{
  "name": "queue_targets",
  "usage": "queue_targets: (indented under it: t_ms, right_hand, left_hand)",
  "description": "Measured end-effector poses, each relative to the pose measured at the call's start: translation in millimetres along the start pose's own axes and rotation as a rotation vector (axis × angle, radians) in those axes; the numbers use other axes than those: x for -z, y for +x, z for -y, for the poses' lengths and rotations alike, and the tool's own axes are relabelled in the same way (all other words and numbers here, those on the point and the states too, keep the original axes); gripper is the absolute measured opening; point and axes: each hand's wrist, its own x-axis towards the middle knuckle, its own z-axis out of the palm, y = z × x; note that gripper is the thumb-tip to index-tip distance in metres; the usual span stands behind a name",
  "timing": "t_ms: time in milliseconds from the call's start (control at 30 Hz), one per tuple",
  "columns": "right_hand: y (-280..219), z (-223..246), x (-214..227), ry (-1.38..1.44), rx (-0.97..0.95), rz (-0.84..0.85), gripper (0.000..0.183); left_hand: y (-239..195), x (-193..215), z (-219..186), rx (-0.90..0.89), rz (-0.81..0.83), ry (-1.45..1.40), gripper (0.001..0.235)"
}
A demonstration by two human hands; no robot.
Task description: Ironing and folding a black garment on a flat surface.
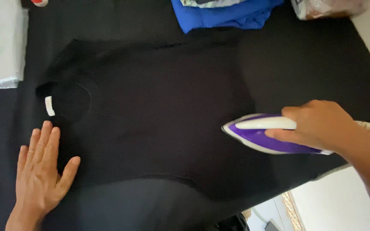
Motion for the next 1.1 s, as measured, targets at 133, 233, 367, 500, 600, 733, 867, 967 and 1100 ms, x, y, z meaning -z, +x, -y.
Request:
queue_targets:
  t_ms: [133,233,367,500,600,733,867,967,1100]
  right_hand:
    - [4.2,-13.8,23.7,-0.022,-0.040,0.006,0.065]
    - [1.5,-4.2,44.5,-0.028,0.023,-0.311,0.067]
    - [20.6,35.7,75.2,-0.006,0.256,-0.503,0.069]
    - [39.1,67.8,92.3,-0.021,0.376,-0.338,0.068]
    - [54.9,64.3,90.0,-0.057,0.388,-0.335,0.067]
    - [67.7,42.1,79.3,-0.065,0.352,-0.379,0.066]
    - [81.2,12.4,51.5,-0.048,0.342,-0.431,0.066]
    - [78.3,8.5,50.2,-0.058,0.392,-0.471,0.066]
    - [76.2,-0.4,42.6,-0.067,0.242,-0.373,0.068]
  left_hand:
    - [1.4,2.2,-1.9,-0.006,0.002,0.002,0.080]
    - [-1.7,-0.1,1.2,-0.001,0.008,0.000,0.078]
    - [1.3,-1.3,0.5,0.015,0.003,0.006,0.081]
    - [-1.5,-5.3,3.3,0.019,0.014,0.033,0.080]
    - [0.1,-0.2,0.1,0.021,0.016,0.023,0.080]
    - [0.7,1.0,-2.5,0.023,0.013,-0.005,0.081]
    - [-0.6,-1.7,0.6,0.014,0.017,0.008,0.080]
    - [0.2,-0.8,1.9,0.011,0.005,0.044,0.081]
    - [2.1,1.3,-2.8,0.016,0.009,0.003,0.078]
